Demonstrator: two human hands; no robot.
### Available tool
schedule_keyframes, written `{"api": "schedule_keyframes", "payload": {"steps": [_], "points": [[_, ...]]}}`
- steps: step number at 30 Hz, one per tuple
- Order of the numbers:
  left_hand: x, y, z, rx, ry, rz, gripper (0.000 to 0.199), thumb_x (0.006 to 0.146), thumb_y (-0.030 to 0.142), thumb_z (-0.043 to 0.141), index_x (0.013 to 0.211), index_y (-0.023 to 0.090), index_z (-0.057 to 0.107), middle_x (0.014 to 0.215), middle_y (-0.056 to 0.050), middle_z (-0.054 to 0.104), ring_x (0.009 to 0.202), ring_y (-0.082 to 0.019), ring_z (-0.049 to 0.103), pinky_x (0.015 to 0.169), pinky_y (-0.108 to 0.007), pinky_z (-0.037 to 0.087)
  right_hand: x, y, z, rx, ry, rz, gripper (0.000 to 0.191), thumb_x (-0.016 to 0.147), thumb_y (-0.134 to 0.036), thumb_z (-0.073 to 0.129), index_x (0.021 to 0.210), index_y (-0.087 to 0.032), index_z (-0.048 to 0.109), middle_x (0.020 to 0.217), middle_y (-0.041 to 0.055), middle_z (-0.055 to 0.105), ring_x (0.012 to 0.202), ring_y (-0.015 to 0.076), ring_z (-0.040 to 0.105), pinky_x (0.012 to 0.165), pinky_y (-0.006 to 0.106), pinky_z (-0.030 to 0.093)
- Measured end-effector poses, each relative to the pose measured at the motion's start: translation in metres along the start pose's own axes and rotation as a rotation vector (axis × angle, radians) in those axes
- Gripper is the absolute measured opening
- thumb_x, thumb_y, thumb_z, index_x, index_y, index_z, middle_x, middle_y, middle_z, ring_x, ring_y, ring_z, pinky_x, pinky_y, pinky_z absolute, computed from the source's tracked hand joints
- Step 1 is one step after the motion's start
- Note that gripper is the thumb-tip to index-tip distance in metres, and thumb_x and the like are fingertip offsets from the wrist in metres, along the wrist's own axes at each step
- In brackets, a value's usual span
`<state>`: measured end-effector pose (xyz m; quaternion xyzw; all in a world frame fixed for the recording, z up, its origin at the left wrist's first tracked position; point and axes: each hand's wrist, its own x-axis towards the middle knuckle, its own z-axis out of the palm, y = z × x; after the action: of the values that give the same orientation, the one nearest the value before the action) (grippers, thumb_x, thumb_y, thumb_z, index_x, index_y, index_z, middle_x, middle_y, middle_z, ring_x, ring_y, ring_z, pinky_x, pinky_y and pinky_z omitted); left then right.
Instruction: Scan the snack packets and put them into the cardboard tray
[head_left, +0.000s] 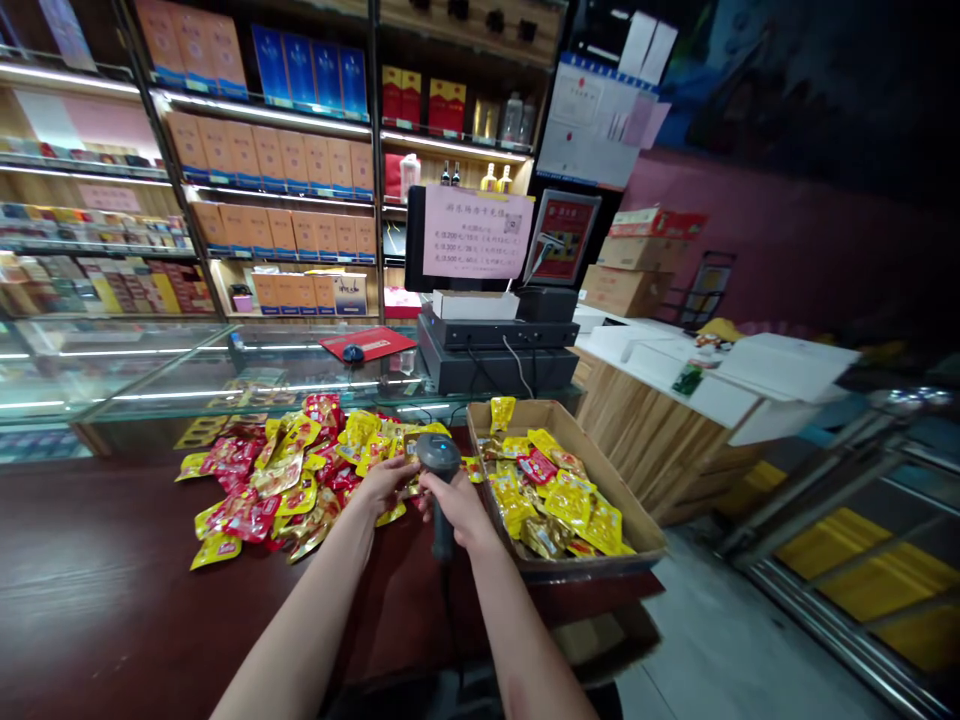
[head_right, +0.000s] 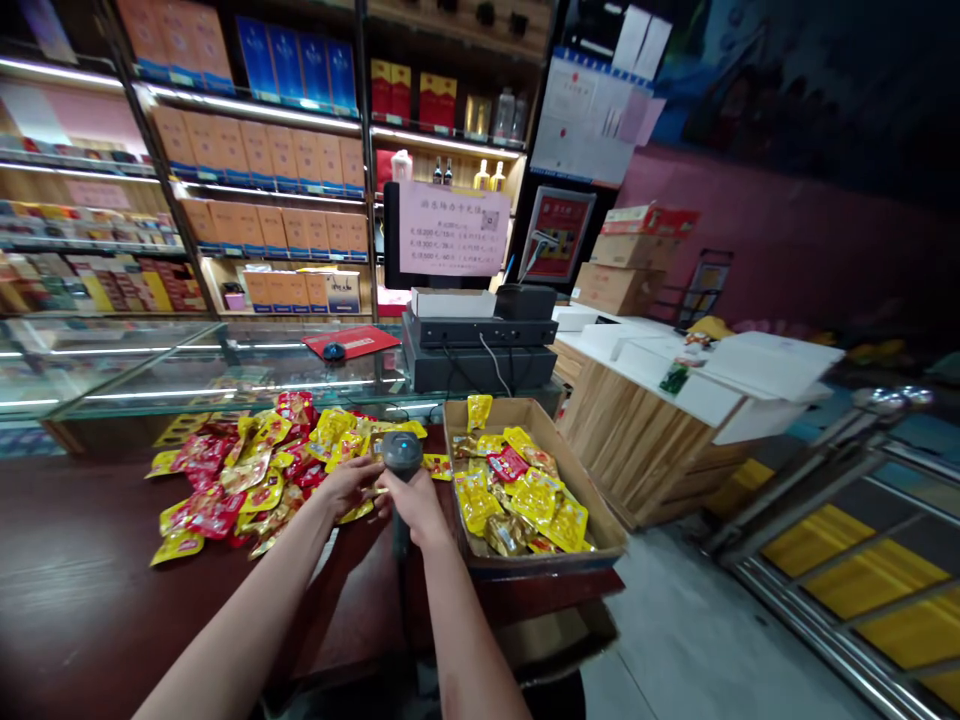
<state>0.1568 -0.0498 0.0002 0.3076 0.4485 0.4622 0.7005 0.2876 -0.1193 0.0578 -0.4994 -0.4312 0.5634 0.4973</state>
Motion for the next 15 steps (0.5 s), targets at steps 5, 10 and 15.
{"api": "schedule_keyframes", "payload": {"steps": [5,10,15], "points": [[0.002,0.008,0.006,0.034,-0.034,0.018,0.025,0.060,0.021,0.080,0.071,0.015,0.059,0.058,0.001,0.061,0.045,-0.010,0.056,0.047,-0.022,0.048,0.007,-0.003,0.008,-0.050,-0.018,0.045,0.019,0.066,-0.025,0.057,0.050,-0.017,0.052,0.035,-0.0034,0.046,0.030,0.0091,0.040,0.034,0.022,0.035],[-0.002,0.016,0.008,0.054,-0.021,0.035,0.029,0.055,0.024,0.082,0.064,0.015,0.057,0.054,0.002,0.058,0.047,-0.009,0.055,0.047,-0.020,0.044,0.011,0.000,0.007,-0.051,-0.036,0.042,0.017,0.065,-0.026,0.056,0.050,-0.017,0.053,0.035,-0.0035,0.047,0.031,0.0096,0.041,0.036,0.023,0.035],[-0.007,0.021,0.008,0.049,-0.003,0.038,0.032,0.053,0.022,0.084,0.075,0.015,0.061,0.069,0.000,0.065,0.059,-0.011,0.060,0.052,-0.020,0.047,0.010,-0.002,0.004,-0.048,0.055,-0.060,0.010,0.063,-0.025,0.060,0.060,-0.015,0.062,0.047,-0.0010,0.058,0.043,0.0127,0.051,0.047,0.025,0.041]]}}
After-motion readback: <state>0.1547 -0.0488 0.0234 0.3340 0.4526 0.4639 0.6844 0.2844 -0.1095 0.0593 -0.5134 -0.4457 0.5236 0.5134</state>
